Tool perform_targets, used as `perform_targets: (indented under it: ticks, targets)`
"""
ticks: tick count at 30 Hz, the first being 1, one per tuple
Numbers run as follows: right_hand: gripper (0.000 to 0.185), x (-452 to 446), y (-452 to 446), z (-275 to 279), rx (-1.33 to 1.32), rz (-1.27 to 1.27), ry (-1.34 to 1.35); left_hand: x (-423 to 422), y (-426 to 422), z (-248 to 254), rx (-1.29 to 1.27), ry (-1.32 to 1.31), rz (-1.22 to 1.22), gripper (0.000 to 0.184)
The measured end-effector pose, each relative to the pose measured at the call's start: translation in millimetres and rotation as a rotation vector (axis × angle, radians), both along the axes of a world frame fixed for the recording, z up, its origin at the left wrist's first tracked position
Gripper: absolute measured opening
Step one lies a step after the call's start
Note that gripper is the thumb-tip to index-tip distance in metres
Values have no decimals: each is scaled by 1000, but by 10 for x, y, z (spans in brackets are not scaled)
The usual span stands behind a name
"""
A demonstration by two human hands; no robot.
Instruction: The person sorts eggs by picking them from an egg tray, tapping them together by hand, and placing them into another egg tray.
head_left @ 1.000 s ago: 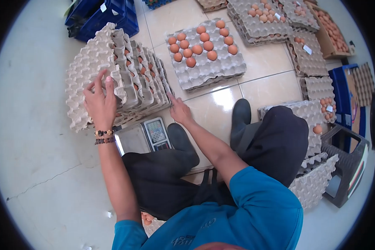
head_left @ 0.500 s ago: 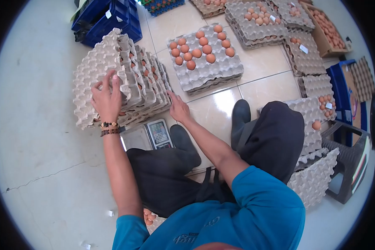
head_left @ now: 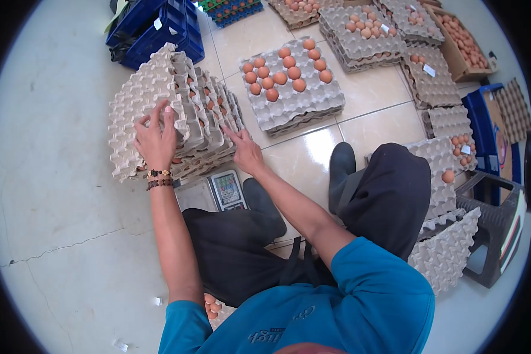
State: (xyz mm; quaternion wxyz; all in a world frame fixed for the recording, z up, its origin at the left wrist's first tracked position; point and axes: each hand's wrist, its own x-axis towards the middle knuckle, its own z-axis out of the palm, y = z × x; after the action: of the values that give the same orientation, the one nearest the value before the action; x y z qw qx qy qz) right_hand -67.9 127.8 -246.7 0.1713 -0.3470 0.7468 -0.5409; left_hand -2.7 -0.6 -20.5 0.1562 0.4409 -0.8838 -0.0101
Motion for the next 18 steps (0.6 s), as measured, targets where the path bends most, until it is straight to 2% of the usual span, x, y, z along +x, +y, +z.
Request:
perform_targets:
  ticks: [2,5,8,11,14,18]
  targets:
    - [68,-4,2,45,-6,6,-17,-3,-7,2,-6,-3,0,43]
    - [62,-103,-61,188,-93,-113,15,-10,18,25,12,4,0,43]
    - [63,-103,-86,357,-154,-72,64,-8,2,16,12,6,-9,44]
    - [63,-121,-122,301,-156,-59,40,4,-33,-10,6,-1,-6,44]
    - [61,-155,-130,594,-248,-201,20,1,1,11,0,4,-5,44]
    - [64,-135,-161,754,-312,-71,88,-2,19,16,3,16,-11,43]
